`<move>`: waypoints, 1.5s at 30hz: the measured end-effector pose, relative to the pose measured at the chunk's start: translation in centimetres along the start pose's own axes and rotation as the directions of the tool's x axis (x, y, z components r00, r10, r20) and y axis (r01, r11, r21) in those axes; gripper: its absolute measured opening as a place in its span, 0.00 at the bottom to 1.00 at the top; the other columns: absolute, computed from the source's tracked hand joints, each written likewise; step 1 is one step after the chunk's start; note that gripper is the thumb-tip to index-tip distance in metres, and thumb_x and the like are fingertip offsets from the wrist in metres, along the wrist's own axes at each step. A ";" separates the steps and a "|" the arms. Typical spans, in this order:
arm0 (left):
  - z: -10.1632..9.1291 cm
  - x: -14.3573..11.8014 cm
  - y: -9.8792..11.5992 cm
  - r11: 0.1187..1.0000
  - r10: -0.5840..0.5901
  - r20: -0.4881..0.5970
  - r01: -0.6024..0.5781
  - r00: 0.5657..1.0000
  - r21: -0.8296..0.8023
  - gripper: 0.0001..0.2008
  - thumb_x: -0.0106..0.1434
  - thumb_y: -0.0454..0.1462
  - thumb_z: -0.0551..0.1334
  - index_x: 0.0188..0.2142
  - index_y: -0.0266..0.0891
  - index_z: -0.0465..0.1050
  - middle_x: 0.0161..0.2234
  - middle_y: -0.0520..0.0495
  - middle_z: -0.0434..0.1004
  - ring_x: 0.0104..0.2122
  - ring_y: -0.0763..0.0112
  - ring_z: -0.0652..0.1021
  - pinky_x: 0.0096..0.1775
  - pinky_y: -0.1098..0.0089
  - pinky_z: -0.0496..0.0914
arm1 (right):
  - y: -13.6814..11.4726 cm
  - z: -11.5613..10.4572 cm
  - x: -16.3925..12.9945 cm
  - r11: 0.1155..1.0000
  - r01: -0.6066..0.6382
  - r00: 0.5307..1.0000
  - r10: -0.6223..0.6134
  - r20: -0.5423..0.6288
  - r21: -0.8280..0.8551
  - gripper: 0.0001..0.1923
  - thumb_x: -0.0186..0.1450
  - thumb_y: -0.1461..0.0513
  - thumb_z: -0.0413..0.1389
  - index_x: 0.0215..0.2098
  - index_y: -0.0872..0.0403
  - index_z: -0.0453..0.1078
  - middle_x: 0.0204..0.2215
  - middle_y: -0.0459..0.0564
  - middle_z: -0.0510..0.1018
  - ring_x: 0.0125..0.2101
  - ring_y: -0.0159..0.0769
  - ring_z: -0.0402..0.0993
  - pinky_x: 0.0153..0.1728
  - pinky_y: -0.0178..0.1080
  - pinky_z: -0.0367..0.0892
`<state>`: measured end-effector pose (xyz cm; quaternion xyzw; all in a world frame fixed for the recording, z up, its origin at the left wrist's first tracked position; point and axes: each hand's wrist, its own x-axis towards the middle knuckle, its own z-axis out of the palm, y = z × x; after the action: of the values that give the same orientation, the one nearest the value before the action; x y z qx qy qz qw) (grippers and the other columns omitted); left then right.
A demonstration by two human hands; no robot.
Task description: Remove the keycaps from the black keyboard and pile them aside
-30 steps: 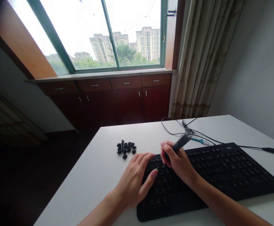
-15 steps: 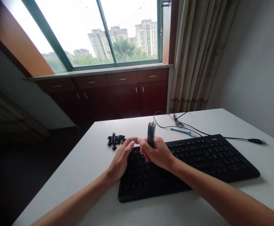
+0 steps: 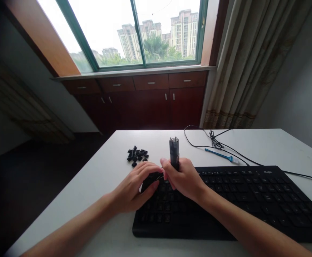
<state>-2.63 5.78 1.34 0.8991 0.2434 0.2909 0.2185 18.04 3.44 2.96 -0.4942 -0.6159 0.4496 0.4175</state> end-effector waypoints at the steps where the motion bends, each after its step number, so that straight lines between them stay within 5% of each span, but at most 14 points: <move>1: 0.1 0.0 0.0 1.000 0.000 -0.001 0.000 1.000 0.007 0.18 0.67 0.34 0.58 0.57 0.42 0.66 0.49 0.41 0.76 0.49 0.56 0.75 0.54 0.54 0.68 | 0.0 0.0 -0.2 1.000 0.011 1.000 -0.011 -0.006 -0.019 0.27 0.72 0.50 0.50 0.18 0.53 0.67 0.09 0.41 0.63 0.13 0.28 0.59 0.19 0.33 0.58; 24: 0.4 -0.1 0.7 0.997 -0.065 -0.071 0.063 0.995 -0.039 0.17 0.65 0.32 0.59 0.54 0.42 0.67 0.48 0.44 0.75 0.47 0.61 0.75 0.51 0.59 0.70 | 0.9 -1.0 -1.7 0.998 0.054 0.998 -0.054 0.025 0.024 0.26 0.74 0.49 0.49 0.23 0.53 0.68 0.12 0.41 0.66 0.16 0.29 0.61 0.20 0.33 0.58; 29: 0.6 -0.1 0.7 0.999 -0.031 -0.058 0.029 0.998 -0.037 0.18 0.66 0.32 0.59 0.55 0.42 0.67 0.48 0.43 0.76 0.47 0.60 0.75 0.51 0.58 0.70 | 0.9 -1.0 -1.7 0.999 0.046 0.999 -0.046 0.018 0.027 0.20 0.73 0.50 0.50 0.29 0.53 0.70 0.11 0.39 0.66 0.14 0.28 0.59 0.20 0.33 0.58; 34: 0.8 -0.1 0.8 0.999 0.014 -0.081 -0.017 0.997 -0.042 0.16 0.66 0.33 0.61 0.53 0.42 0.68 0.47 0.44 0.77 0.47 0.61 0.76 0.52 0.57 0.71 | 0.8 -1.1 -1.6 0.997 0.030 1.000 -0.030 0.002 0.073 0.22 0.73 0.49 0.51 0.25 0.52 0.65 0.13 0.41 0.67 0.15 0.28 0.61 0.19 0.33 0.57; 45: 1.1 0.5 0.4 0.985 0.139 -0.209 -0.157 0.968 -0.072 0.06 0.68 0.33 0.65 0.44 0.40 0.77 0.43 0.44 0.80 0.46 0.65 0.77 0.48 0.61 0.73 | -0.4 -2.6 -2.2 0.990 -0.028 0.973 -0.004 0.232 0.136 0.24 0.72 0.49 0.52 0.25 0.56 0.72 0.23 0.48 0.73 0.22 0.31 0.65 0.22 0.33 0.61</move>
<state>-1.42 5.45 0.95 0.8699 0.1834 0.4071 0.2095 20.76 1.63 3.86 -0.4120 -0.6248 0.5482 0.3734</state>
